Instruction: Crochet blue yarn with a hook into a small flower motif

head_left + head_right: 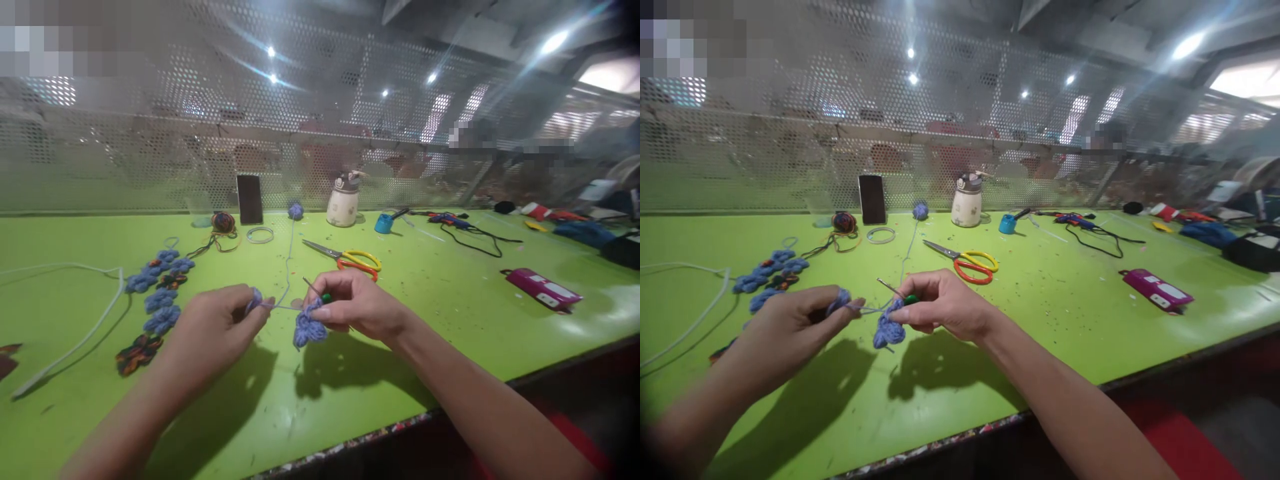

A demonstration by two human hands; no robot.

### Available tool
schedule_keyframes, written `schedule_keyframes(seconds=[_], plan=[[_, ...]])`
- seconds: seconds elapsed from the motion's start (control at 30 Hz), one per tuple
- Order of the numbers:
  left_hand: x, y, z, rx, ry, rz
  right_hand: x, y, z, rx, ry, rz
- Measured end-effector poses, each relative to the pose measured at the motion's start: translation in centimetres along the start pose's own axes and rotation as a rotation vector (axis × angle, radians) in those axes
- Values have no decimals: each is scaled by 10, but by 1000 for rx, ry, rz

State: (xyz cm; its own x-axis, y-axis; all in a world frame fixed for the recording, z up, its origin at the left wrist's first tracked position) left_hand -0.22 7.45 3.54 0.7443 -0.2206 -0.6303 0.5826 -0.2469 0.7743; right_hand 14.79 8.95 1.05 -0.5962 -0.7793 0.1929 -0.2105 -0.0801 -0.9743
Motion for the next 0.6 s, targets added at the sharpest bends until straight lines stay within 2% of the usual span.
schedule_keyframes(seconds=[0.07,0.13,0.2,0.27,0.33,0.43,0.5,0.6], plan=[[13,-1,2,13,-189,304,0,1,0,6,-3,-10],[20,7,8,55,-285,672,1,3,-1,14,-6,-26],[18,13,10,90,-248,930,3,5,-1,21,-8,-41],[18,12,10,71,-169,1075,5,6,-2,23,-7,-47],[24,6,8,18,-112,1132,6,6,-2,20,-4,-46],[37,0,3,-34,-124,1073,5,7,-3,27,11,-35],[43,-2,1,-33,-129,998,4,9,-4,36,30,-27],[43,-6,-1,-12,-70,934,1,12,-4,52,63,-23]])
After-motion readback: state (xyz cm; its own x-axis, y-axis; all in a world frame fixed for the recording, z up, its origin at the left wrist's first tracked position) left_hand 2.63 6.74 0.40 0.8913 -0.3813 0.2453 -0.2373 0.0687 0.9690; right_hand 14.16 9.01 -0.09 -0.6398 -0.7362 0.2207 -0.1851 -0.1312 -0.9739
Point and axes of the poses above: each hand's wrist, its own z-axis away from the middle knuckle, its own x-axis out of the palm, y = z × x, the point moved 9 cm from there along -z, towards the middle knuckle, and after that the axes turned 12 degrees about -y, right-handed, at the moved point
